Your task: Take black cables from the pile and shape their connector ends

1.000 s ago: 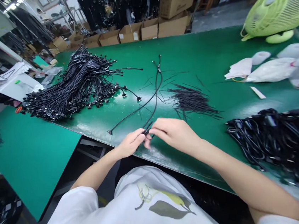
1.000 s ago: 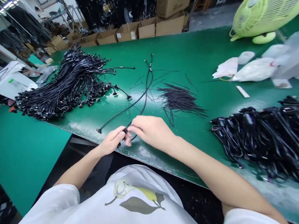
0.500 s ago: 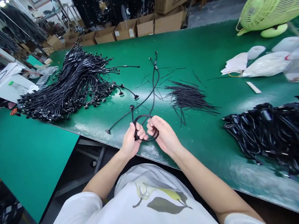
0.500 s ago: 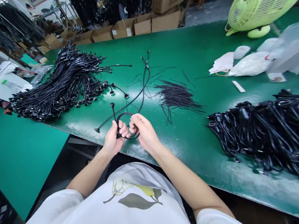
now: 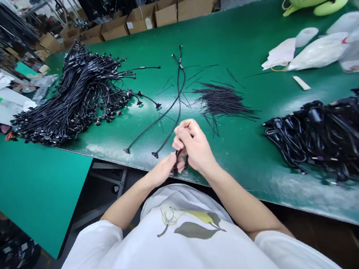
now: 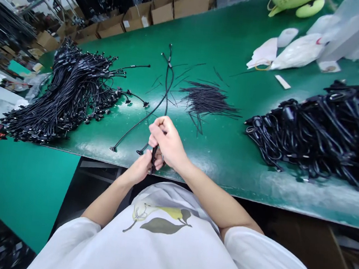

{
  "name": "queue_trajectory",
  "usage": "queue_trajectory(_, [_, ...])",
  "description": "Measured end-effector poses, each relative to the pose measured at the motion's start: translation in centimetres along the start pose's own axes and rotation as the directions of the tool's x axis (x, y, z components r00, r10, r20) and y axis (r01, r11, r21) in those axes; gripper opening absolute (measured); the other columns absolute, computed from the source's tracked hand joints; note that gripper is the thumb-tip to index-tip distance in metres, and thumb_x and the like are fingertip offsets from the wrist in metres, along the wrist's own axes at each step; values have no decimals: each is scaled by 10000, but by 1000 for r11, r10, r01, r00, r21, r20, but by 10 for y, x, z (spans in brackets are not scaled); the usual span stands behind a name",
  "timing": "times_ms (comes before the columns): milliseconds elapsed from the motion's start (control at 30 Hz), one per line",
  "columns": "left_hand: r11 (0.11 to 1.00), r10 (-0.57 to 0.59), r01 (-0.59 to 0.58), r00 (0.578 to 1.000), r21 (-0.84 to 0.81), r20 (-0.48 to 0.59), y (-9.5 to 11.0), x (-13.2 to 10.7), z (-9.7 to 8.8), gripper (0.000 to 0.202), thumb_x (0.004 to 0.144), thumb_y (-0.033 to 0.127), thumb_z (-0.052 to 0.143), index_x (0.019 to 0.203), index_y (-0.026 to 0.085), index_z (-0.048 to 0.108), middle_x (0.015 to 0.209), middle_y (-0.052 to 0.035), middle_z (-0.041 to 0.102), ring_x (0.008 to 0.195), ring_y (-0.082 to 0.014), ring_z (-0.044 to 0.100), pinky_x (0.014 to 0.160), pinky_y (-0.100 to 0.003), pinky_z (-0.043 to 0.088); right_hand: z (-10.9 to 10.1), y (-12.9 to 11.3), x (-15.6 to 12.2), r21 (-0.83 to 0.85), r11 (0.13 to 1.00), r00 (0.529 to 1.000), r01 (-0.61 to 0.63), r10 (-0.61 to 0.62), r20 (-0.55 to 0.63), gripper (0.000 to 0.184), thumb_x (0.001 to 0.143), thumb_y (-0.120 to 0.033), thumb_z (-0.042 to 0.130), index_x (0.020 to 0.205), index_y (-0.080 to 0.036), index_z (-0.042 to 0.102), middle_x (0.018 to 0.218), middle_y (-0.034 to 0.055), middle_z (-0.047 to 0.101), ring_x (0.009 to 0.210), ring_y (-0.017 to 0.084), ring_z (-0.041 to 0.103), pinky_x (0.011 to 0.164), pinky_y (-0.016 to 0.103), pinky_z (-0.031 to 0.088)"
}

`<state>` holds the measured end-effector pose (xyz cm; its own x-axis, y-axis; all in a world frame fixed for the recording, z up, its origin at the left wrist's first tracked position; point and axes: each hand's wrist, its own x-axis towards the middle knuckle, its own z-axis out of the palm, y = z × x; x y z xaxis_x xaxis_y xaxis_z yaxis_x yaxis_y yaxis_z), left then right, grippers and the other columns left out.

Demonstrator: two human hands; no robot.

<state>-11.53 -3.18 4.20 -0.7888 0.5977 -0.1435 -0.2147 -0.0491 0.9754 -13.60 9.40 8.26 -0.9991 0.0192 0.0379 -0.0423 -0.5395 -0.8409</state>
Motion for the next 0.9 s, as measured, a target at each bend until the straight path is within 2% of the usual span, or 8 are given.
queue_trajectory(67, [996,-15,20,999,92,-46,1,1,-3,569,877,688,359,690,174,514,679,-13,465,677,-141,447,683,-282,382,-3,2,5,12,1000,1000,-19,19,-13,341,835,-474,662,850,-216,439,710,-69,439,481,35,411,462,173,384])
queue_trajectory(133, [990,-24,40,993,133,-119,2,3,-3,525,846,673,460,732,173,571,722,-34,521,756,-169,505,730,-290,415,-5,4,8,-10,1000,1000,-22,22,-18,358,825,-504,660,848,-217,447,699,-70,430,471,41,427,435,174,380])
queue_trajectory(233, [995,-97,100,981,10,-170,1,6,2,489,766,664,595,854,184,615,777,-45,578,814,-198,571,746,-306,464,-7,7,12,-16,1000,1000,-2,2,-17,377,809,-518,673,829,-213,453,701,-71,426,440,37,413,379,169,354])
queue_trajectory(333, [945,-241,221,969,-243,-59,2,7,11,494,763,665,602,841,178,585,708,-13,556,655,-151,563,649,-289,486,-10,10,19,19,998,998,-58,58,6,405,789,-523,693,794,-204,443,692,-76,411,419,26,377,343,158,328])
queue_trajectory(467, [763,-364,386,919,-518,148,11,6,20,503,827,672,504,808,170,527,573,65,365,453,-69,365,497,-219,414,-17,12,27,93,988,992,-124,123,8,479,733,-560,731,764,-199,417,666,-93,380,396,5,300,327,142,313])
queue_trajectory(633, [689,-425,429,892,-584,154,17,8,24,457,871,606,490,788,157,522,669,19,442,560,-82,490,527,-190,442,-22,12,26,78,996,999,-45,45,5,452,774,-540,703,755,-204,402,633,-97,361,375,9,289,307,135,275])
queue_trajectory(800, [602,-426,434,885,-670,189,20,14,24,486,919,597,407,798,146,541,541,90,210,377,-38,180,326,-132,187,-24,2,25,148,984,995,-97,92,41,463,777,-529,701,747,-205,373,641,-98,362,380,3,254,306,127,253])
queue_trajectory(900, [640,-420,418,893,-645,162,22,13,27,459,939,549,418,816,134,573,547,83,214,392,-44,182,331,-135,202,-24,-4,28,203,960,981,-192,181,75,463,766,-509,715,761,-203,368,669,-95,384,386,-7,217,310,122,222])
